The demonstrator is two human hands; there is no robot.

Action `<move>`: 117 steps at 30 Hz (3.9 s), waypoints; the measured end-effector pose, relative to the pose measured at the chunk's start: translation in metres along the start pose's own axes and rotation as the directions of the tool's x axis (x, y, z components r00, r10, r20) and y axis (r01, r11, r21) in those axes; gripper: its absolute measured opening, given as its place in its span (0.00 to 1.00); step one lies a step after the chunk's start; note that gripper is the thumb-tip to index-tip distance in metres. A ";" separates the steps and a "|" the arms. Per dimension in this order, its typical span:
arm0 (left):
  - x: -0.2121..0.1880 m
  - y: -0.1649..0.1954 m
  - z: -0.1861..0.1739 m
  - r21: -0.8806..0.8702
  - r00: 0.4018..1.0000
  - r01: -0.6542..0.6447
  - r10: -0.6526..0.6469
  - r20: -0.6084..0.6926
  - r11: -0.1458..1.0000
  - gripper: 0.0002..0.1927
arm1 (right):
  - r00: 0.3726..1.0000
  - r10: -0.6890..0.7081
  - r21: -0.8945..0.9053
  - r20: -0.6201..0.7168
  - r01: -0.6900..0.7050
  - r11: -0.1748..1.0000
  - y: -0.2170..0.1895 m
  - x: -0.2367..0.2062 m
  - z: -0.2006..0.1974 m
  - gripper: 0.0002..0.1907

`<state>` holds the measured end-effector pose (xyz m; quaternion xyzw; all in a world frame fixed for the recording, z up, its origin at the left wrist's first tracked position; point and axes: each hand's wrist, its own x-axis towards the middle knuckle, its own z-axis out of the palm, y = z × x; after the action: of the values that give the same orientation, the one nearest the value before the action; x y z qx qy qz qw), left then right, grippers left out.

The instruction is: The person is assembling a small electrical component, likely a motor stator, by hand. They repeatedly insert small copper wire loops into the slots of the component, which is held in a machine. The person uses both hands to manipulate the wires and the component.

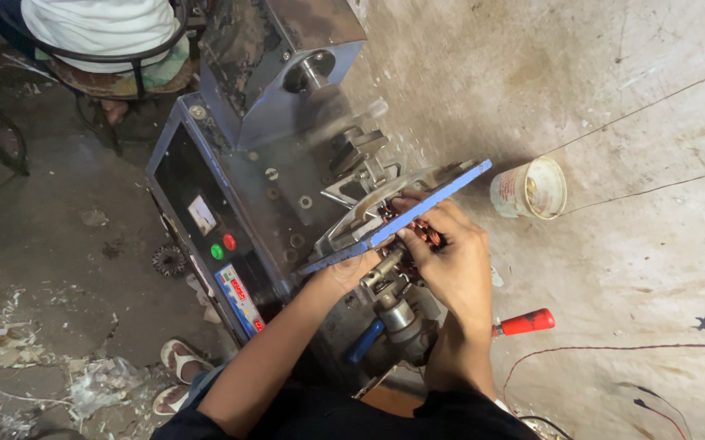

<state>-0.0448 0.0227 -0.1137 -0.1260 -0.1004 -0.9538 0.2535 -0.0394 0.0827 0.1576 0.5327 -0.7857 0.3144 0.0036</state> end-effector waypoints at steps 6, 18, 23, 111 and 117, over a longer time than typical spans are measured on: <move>0.003 -0.002 -0.004 0.009 1.000 0.024 -0.024 0.002 1.000 0.50 | 1.000 0.007 0.005 -0.003 -0.007 1.000 0.000 -0.001 0.001 0.19; 0.006 0.011 0.025 0.052 0.995 0.017 -0.011 -0.104 0.999 0.31 | 1.000 -0.013 0.019 -0.003 0.013 1.000 -0.001 -0.001 -0.001 0.19; 0.008 0.014 0.030 0.109 0.982 0.048 -0.027 -0.186 0.993 0.20 | 1.000 -0.019 0.024 -0.003 0.019 1.000 -0.002 -0.001 -0.001 0.19; 0.004 -0.006 -0.005 -0.041 0.999 0.045 -0.046 -0.016 0.998 0.50 | 1.000 0.002 0.025 0.018 -0.002 1.000 -0.004 0.001 -0.001 0.20; 0.003 -0.005 -0.003 -0.074 0.998 0.030 -0.027 0.052 0.997 0.50 | 1.000 0.006 0.022 0.016 -0.006 1.000 -0.005 -0.001 -0.001 0.20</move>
<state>-0.0506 0.0245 -0.1158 -0.1583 -0.0729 -0.9569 0.2323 -0.0350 0.0828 0.1610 0.5327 -0.7838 0.3190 -0.0096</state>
